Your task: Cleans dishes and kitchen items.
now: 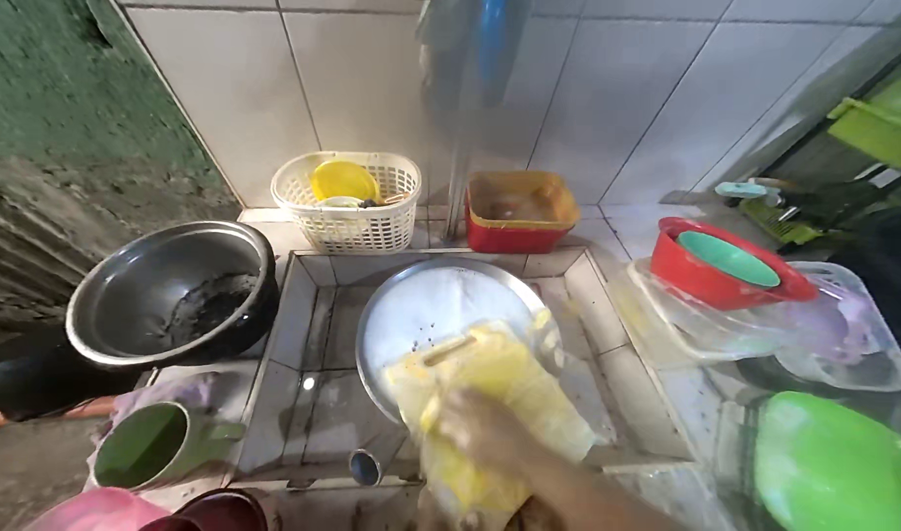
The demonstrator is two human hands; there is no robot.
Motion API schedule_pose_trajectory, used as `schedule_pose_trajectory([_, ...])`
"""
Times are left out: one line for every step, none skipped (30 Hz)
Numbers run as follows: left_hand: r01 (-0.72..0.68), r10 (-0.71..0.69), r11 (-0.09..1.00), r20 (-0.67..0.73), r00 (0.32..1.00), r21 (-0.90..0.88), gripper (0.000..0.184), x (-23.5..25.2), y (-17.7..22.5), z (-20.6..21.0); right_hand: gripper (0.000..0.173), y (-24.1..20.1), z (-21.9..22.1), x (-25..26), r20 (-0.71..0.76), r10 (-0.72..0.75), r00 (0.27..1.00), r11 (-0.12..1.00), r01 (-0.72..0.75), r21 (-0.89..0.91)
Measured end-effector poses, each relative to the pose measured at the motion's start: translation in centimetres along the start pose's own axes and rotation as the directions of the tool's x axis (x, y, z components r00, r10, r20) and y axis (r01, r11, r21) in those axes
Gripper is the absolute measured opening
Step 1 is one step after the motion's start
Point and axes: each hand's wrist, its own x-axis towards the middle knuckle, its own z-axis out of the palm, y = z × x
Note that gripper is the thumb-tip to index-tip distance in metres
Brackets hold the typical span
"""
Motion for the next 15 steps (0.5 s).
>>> schedule_pose_trajectory([-0.023,0.023,0.999,-0.005,1.0,-0.031,0.063,0.0,-0.2,0.1,0.031,1.1,-1.3,0.9,0.027,0.132,0.991,0.991,-0.132,0.009])
schedule_pose_trajectory([-0.027,0.027,0.999,-0.001,1.0,-0.041,0.064,0.0,-0.2,0.2,0.029,2.0,-1.5,1.8,-0.053,0.218,0.974,0.976,-0.217,0.02])
schedule_pose_trajectory([-0.014,0.015,1.0,0.003,1.0,-0.028,0.066,0.0,0.2,0.3,0.027,2.0,-1.1,2.3,-0.103,0.269,0.958,0.963,-0.265,0.049])
schedule_pose_trajectory([0.021,-0.021,1.0,0.014,1.0,0.006,0.068,-0.1,0.9,0.4,0.029,0.9,-0.5,2.3,-0.055,0.278,0.959,0.96,-0.275,0.051])
schedule_pose_trajectory([0.065,-0.066,0.997,0.023,0.998,0.04,0.07,-0.2,1.5,0.4,0.03,-0.5,0.2,1.8,0.009,0.198,0.98,0.979,-0.198,0.038])
schedule_pose_trajectory([0.079,-0.08,0.995,0.022,0.997,0.054,0.07,-0.4,1.5,0.4,0.03,-1.1,0.8,1.4,0.021,0.06,0.998,0.998,-0.06,0.02])
schedule_pose_trajectory([0.07,-0.071,0.997,0.018,0.997,0.032,0.071,-0.5,1.1,0.4,0.029,-0.7,0.8,1.5,0.038,-0.037,0.999,0.999,0.037,-0.002])
schedule_pose_trajectory([0.036,-0.036,0.999,0.007,0.999,-0.014,0.071,-0.7,0.4,0.6,0.03,0.2,0.1,2.2,0.091,-0.026,0.995,1.0,0.027,-0.003])
schedule_pose_trajectory([0.011,-0.011,0.998,0.0,1.0,-0.058,0.069,-0.6,-0.1,0.7,0.029,1.3,-0.3,3.0,0.057,0.021,0.998,1.0,-0.02,-0.016])
schedule_pose_trajectory([0.001,-0.001,0.997,0.0,1.0,-0.082,0.068,-0.4,-0.2,0.8,0.026,1.7,-0.3,3.3,-0.029,0.074,0.997,0.997,-0.074,-0.012])
schedule_pose_trajectory([0.006,-0.005,0.997,0.001,1.0,-0.075,0.068,-0.2,0.0,0.8,0.026,1.2,0.0,3.0,-0.065,0.104,0.992,0.994,-0.105,-0.003])
schedule_pose_trajectory([0.025,-0.024,0.998,0.006,1.0,-0.049,0.068,0.0,0.2,0.7,0.03,-0.1,0.2,1.9,-0.004,0.092,0.996,0.996,-0.092,0.009])
schedule_pose_trajectory([0.057,-0.057,0.998,0.022,0.998,-0.014,0.069,0.0,0.2,0.5,0.031,-1.2,0.6,0.3,0.036,0.007,0.999,1.0,-0.007,0.0])
schedule_pose_trajectory([0.081,-0.081,0.997,0.03,0.996,0.006,0.069,-0.1,0.0,0.6,0.028,-1.1,1.0,-0.9,-0.013,-0.093,0.996,0.995,0.092,-0.03])
schedule_pose_trajectory([0.091,-0.091,0.996,0.026,0.995,0.0,0.07,-0.3,-0.2,0.8,0.026,-0.2,0.6,-1.4,-0.047,-0.112,0.993,0.992,0.109,-0.066])
